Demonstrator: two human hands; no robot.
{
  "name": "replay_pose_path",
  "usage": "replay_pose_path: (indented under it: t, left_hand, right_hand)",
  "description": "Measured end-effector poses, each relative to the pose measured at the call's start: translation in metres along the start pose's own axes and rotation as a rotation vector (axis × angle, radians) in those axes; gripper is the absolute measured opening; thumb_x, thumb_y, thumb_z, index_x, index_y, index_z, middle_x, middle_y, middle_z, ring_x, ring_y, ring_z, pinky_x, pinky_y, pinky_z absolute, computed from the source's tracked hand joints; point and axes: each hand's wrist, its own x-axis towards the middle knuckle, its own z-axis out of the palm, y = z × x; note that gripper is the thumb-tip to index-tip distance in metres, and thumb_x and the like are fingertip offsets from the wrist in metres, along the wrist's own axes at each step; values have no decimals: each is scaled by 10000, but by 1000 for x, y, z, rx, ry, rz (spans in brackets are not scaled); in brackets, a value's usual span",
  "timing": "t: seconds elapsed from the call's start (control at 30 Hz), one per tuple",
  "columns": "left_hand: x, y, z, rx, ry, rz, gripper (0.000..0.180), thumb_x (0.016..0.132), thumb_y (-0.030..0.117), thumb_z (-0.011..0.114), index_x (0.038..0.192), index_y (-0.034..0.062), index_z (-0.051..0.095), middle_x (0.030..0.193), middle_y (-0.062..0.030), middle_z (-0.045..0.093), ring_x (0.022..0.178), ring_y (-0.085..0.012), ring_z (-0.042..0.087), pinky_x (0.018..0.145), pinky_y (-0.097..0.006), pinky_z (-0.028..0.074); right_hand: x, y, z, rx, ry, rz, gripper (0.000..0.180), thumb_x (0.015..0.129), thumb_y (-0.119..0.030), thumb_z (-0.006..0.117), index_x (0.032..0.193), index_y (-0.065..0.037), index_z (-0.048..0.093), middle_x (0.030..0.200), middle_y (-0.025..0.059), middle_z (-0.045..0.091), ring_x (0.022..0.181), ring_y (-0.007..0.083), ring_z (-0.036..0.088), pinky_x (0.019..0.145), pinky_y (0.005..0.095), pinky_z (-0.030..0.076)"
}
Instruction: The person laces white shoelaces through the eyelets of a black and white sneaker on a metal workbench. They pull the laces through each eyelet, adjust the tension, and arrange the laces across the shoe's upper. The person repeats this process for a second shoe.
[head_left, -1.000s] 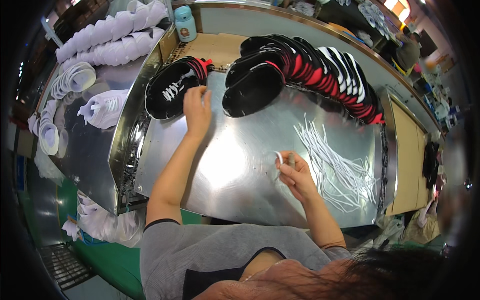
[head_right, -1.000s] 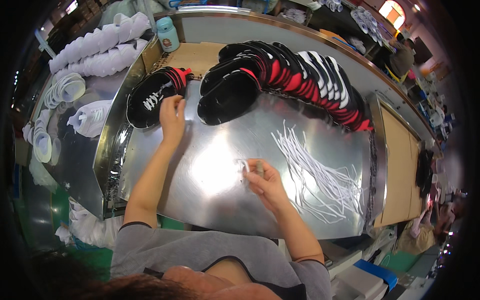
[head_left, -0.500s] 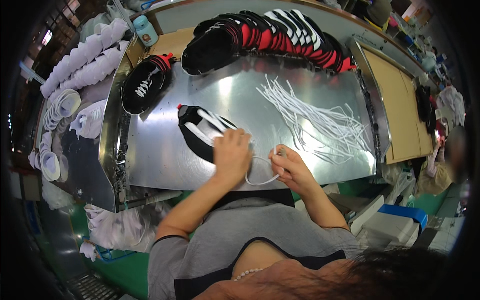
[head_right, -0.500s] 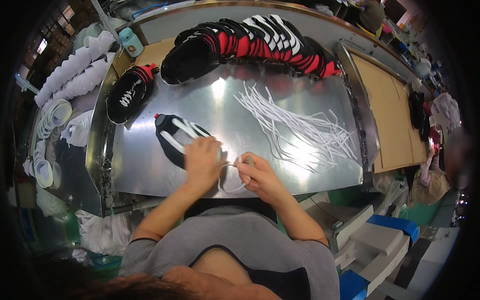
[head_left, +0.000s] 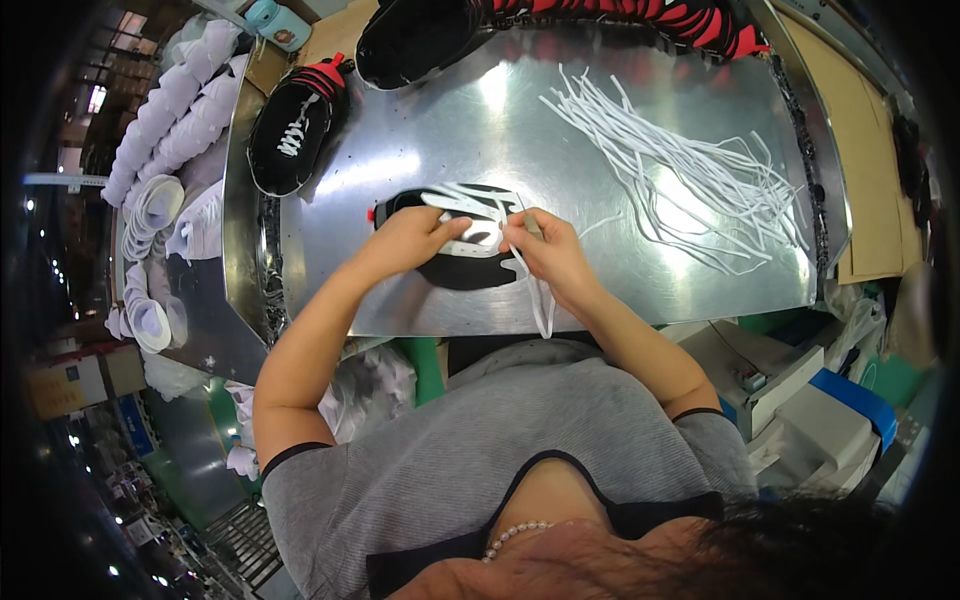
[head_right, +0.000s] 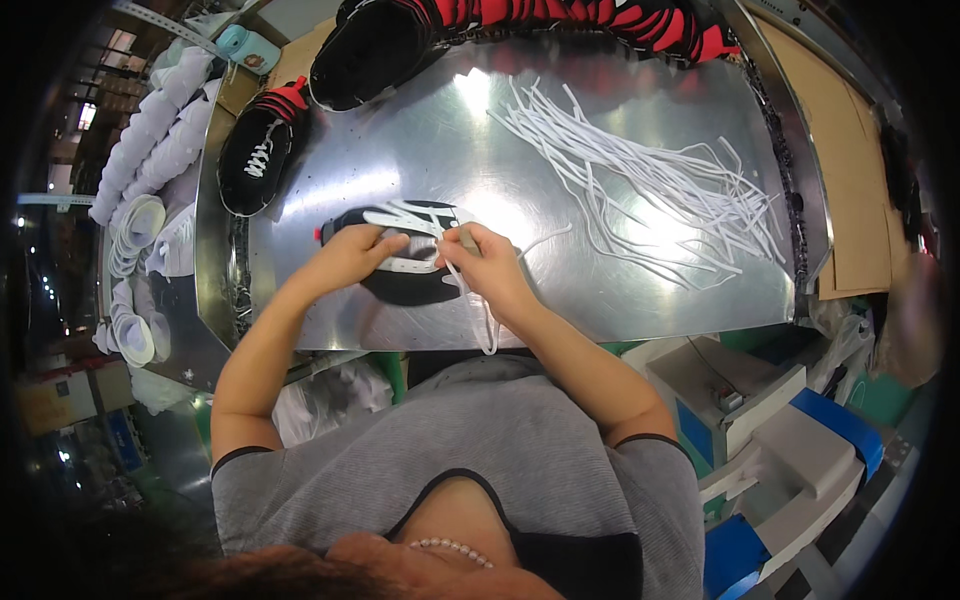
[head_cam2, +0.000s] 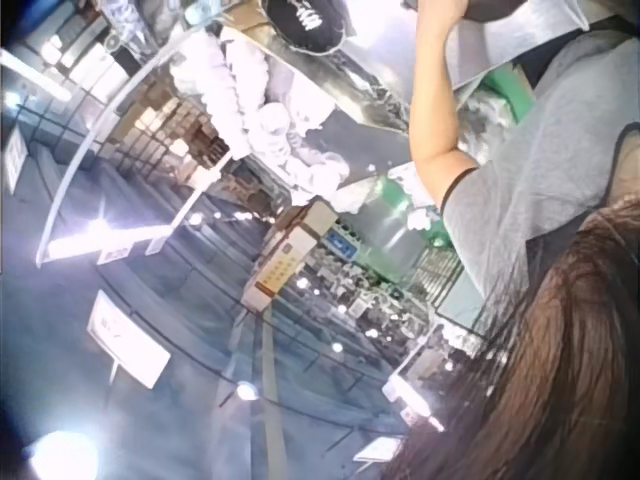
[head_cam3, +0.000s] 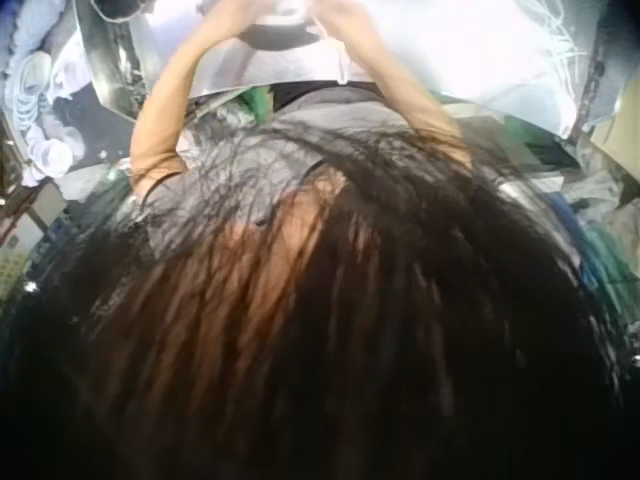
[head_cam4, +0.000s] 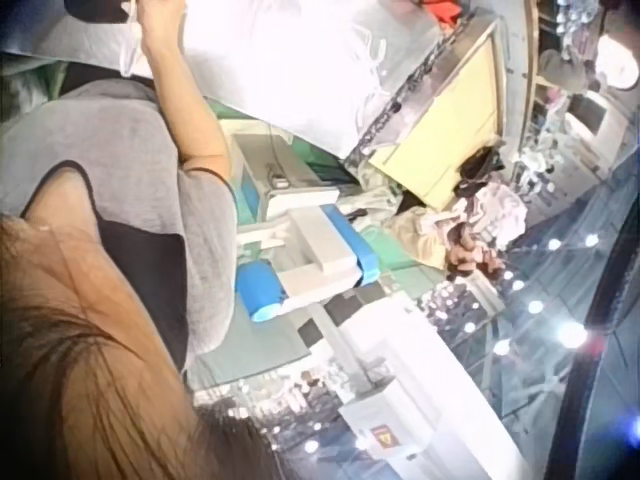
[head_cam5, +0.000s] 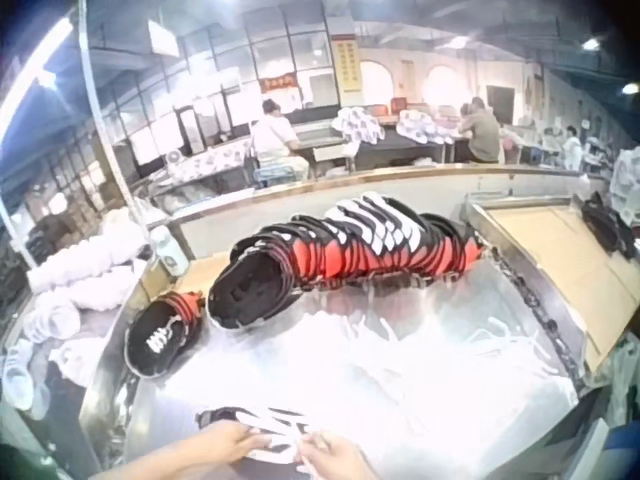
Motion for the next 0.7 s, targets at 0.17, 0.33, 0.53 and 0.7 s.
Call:
replay_pose_path:
  t: [0.17,0.33,0.53,0.7]
  left_hand:
    - [13,7,11,-1189,-327,-327,555,1006,475,545,1283,-6,569,1110,-138,677,1029,-181,655,939,-290,509]
    - [5,18,47,-1545,-75,-188,570,988,338,619,1316,-117,517,1331,-231,579,1269,-303,555,1137,-374,395]
    - [-13,49,56,-1539,95,-42,462,993,319,621,1233,-77,614,1232,-160,646,1185,-235,590,1064,-342,434]
    - [-19,54,59,-1493,216,128,191,952,177,672,1025,1,685,942,-42,700,838,-125,650,754,-262,521]
  right_hand:
    - [16,2,1,-28,44,-2,170,952,-216,663,991,-51,660,777,-23,669,524,-5,361,471,179,252]
    - [5,-3,-4,-141,14,-160,149,956,-201,648,964,-52,656,765,-22,659,581,-2,404,524,173,288]
    - [-10,-11,-5,-202,-16,-184,138,953,-172,647,924,-38,651,748,-9,638,686,40,518,643,204,389]
    - [-20,-9,1,-237,-2,-189,111,943,-127,649,913,-20,649,756,-1,638,722,52,555,682,211,421]
